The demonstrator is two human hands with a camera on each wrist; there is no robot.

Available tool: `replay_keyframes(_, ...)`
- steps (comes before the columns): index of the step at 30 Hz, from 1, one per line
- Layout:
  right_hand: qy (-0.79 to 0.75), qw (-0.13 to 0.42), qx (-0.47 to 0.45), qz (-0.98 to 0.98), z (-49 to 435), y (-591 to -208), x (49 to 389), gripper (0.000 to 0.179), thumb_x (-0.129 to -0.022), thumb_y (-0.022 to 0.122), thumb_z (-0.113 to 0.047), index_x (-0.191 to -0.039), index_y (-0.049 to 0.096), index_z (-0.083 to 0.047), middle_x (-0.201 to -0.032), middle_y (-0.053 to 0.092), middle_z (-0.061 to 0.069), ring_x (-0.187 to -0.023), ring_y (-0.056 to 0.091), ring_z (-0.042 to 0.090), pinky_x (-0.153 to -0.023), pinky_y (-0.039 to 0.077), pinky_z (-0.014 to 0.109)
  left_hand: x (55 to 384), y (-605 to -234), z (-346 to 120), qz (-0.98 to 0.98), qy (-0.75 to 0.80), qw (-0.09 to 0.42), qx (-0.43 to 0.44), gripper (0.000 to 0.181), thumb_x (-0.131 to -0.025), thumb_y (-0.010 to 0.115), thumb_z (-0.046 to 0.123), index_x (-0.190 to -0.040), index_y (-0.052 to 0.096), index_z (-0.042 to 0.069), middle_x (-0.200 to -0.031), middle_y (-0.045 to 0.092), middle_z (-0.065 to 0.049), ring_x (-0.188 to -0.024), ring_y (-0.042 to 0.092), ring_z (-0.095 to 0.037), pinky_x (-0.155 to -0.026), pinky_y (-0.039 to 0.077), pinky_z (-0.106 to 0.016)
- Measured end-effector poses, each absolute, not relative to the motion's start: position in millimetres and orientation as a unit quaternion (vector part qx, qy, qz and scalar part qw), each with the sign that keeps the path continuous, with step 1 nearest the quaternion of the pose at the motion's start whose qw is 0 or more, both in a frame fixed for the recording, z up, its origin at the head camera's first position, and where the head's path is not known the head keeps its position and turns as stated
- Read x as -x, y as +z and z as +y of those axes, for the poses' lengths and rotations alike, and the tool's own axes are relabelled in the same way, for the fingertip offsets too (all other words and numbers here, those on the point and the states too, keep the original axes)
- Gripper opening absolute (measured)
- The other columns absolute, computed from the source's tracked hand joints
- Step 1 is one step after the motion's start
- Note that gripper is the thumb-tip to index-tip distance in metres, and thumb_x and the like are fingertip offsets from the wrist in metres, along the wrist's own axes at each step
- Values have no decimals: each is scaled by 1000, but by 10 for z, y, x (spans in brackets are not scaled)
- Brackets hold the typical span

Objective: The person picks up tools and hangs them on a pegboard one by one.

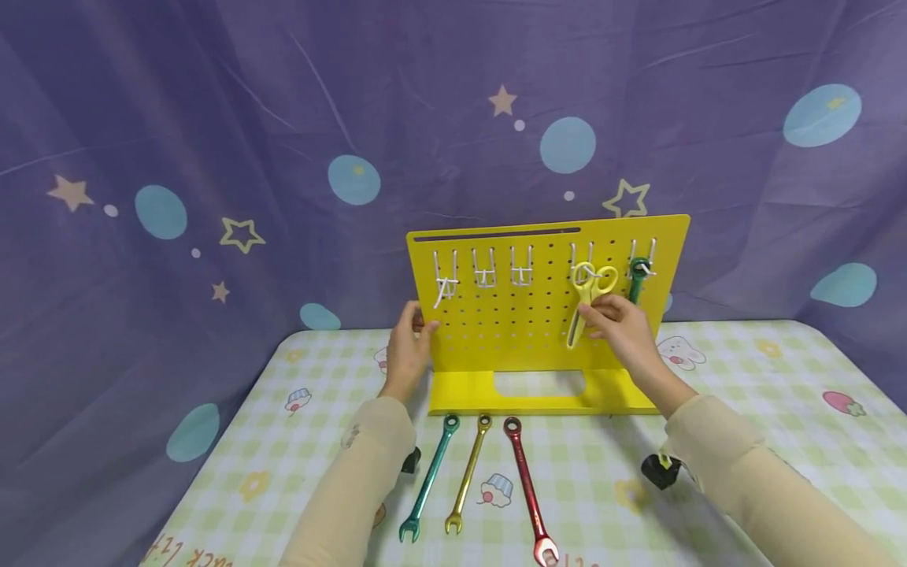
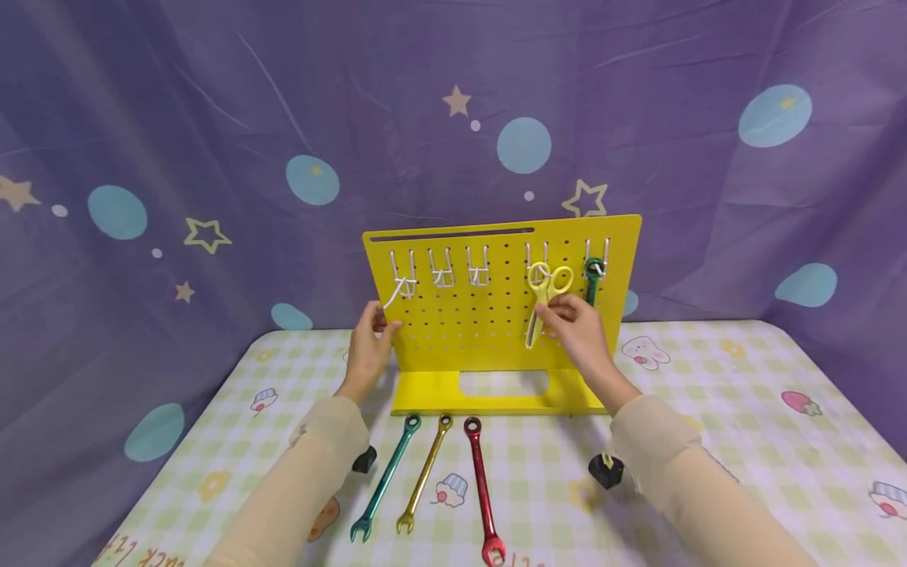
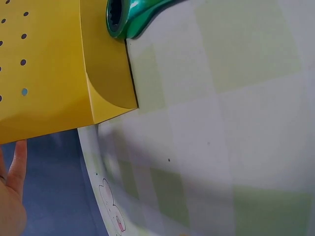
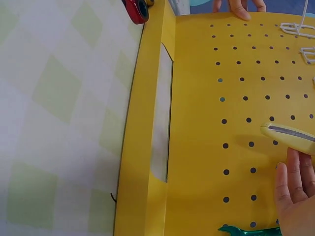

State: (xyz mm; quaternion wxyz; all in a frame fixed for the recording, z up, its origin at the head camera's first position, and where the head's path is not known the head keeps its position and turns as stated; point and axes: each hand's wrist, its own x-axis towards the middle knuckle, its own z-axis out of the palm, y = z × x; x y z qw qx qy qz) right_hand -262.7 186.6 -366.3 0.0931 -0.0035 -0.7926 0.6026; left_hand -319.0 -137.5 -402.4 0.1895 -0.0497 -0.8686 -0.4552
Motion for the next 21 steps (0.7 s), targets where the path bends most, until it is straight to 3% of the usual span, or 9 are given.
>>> replay_keyframes(6,604,88,1,-792,1890,-3692,2618,50,-98,63,-37,-128,56,3,-108,70,5,-90,65,13,-81,56,32,3181,-4022,-1363,-865,-460,194,52,24,-96,66,21,-116,55,13,-102,64,-10,-97,60,-28,-83,49,-43)
replay_keyframes(14,613,91,-9,-785,1942,-3805,2541,48,-99,62,-32,-132,57,2,-119,67,17,-97,67,13,-83,55,29,3193,-4072,-1375,-866,-456,197,51,24,-96,66,20,-115,55,13,-101,63,-10,-95,59,-27,-80,49,-42)
replay_keyframes(21,614,92,-19,-783,1950,-3886,2444,44,-100,61,-27,-132,57,2,-122,67,17,-98,68,15,-83,56,30,3199,-4055,-1367,-868,-453,196,52,24,-97,66,21,-116,54,14,-102,63,-10,-96,59,-28,-80,48,-42)
